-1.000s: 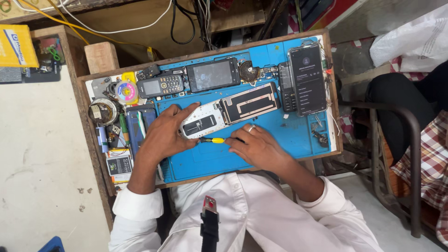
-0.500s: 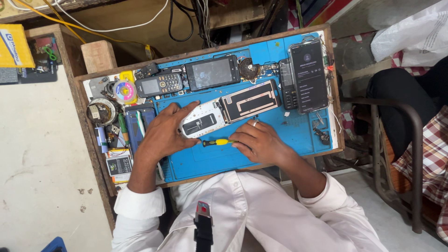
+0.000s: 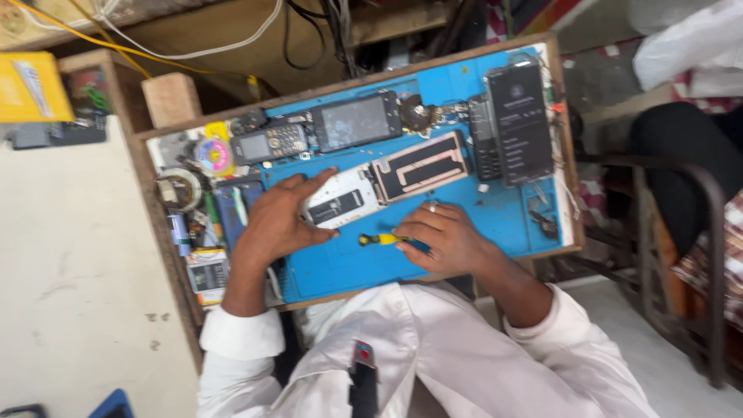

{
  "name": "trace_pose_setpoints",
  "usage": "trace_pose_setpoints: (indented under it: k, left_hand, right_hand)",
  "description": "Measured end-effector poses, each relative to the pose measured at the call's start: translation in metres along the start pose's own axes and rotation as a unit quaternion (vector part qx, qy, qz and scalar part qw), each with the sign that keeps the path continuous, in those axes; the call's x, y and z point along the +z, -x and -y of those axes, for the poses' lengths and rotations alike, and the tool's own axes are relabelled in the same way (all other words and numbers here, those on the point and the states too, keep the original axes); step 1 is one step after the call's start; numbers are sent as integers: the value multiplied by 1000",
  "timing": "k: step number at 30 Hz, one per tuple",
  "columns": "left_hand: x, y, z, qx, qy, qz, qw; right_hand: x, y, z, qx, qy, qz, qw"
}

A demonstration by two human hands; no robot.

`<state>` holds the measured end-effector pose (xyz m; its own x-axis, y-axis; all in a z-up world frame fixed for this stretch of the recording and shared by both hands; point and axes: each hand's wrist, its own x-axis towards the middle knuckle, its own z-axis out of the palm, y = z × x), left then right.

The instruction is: The person uses a yellow-handled screwdriver to remove screws from a white mobile phone chassis, removes the battery, and places the phone aside. They then pick up a black feature phone and interact with its screen and keypad.

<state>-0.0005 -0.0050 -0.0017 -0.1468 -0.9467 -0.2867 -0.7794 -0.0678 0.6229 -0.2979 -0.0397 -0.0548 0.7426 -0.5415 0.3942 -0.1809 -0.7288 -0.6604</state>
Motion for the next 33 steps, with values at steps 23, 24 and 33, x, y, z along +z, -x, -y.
trace_pose_setpoints:
  k: [23,24,33]
  left_hand:
    - [-4,0,1,-16,-7,10,1000]
    - [-4,1,2,-20,-11,12,1000]
    - [-5,-2,3,-7,-5,10,1000]
  right_hand:
    - [-1,-3,-1,-23,11,-2,1000]
    - [0,-2,0,-26,4,-8,1000]
    - [4,8,-2,-64,-10,-53,996]
